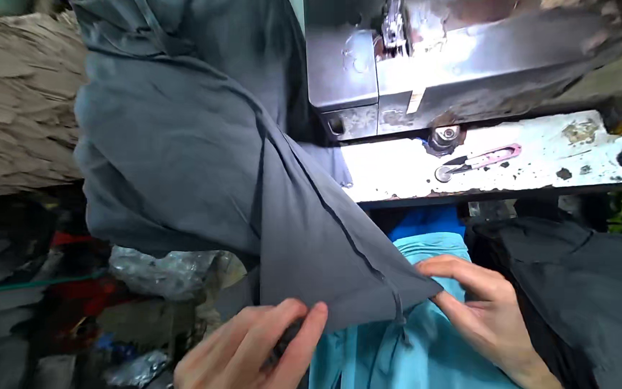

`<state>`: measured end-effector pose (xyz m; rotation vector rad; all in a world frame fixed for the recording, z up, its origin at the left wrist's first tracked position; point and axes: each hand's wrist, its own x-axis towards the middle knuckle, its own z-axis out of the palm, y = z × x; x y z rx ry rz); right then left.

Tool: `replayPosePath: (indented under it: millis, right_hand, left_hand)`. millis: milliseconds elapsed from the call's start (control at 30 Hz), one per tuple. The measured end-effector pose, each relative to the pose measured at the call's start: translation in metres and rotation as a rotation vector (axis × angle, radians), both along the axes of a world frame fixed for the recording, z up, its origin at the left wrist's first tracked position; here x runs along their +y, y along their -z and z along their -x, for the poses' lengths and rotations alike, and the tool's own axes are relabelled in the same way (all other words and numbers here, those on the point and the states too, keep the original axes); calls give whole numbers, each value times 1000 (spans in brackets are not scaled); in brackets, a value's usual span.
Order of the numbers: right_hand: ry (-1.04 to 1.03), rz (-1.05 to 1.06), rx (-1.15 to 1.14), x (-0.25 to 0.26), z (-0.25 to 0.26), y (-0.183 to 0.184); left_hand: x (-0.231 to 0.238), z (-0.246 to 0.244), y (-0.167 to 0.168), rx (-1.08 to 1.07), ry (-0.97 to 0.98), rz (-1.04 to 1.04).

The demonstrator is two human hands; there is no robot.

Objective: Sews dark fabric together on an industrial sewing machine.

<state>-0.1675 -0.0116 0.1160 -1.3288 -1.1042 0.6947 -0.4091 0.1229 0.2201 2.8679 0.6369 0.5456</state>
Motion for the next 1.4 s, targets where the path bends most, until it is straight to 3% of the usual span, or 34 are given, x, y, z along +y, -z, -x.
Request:
replayPosePath:
  millis: [100,200,333,467,567,700,800,867,967,1100,1167,1333,1400]
  right_hand:
    - [-176,93,392,17,-11,16]
    - [-220,111,509,55,-27,16]
    - [-282,-243,-7,19,-79,-40]
    - [-142,-246,-496,-30,-103,-93]
    - [33,-272,-643,-7,-93,-97]
    - [-181,-392,-348,83,-57,-58]
    - [-183,-428,55,114,-27,-67]
    - [-19,-276,268,134,-22,-50]
    - [201,6,457,152,-25,-5]
    - [328,117,403,173,-39,-1]
    - [306,108,389,176,-40,-5]
    - [231,45,467,177,-35,2]
    - [206,12,467,180,-37,4]
  left_hand:
    - [0,0,23,-176,-153,320]
    - [25,-9,11,-371,-183,658]
    - [35,-22,-46,-160,148,386]
    - [18,-38,-60,-157,178,87]
    - [28,-37,-55,-246,116,42]
    - [69,-31,-50,-346,-110,291]
    - [128,-46,-78,-336,-38,48]
    - [166,-113,-76,-281,-4,-41]
    - [204,-200,-23,-92,-107,132]
    - [224,-250,16,13,-146,241]
    - [241,-254,31,-38,-104,174]
    - [231,-256,26,-17,-183,187]
    - [225,-250,17,-101,-184,117]
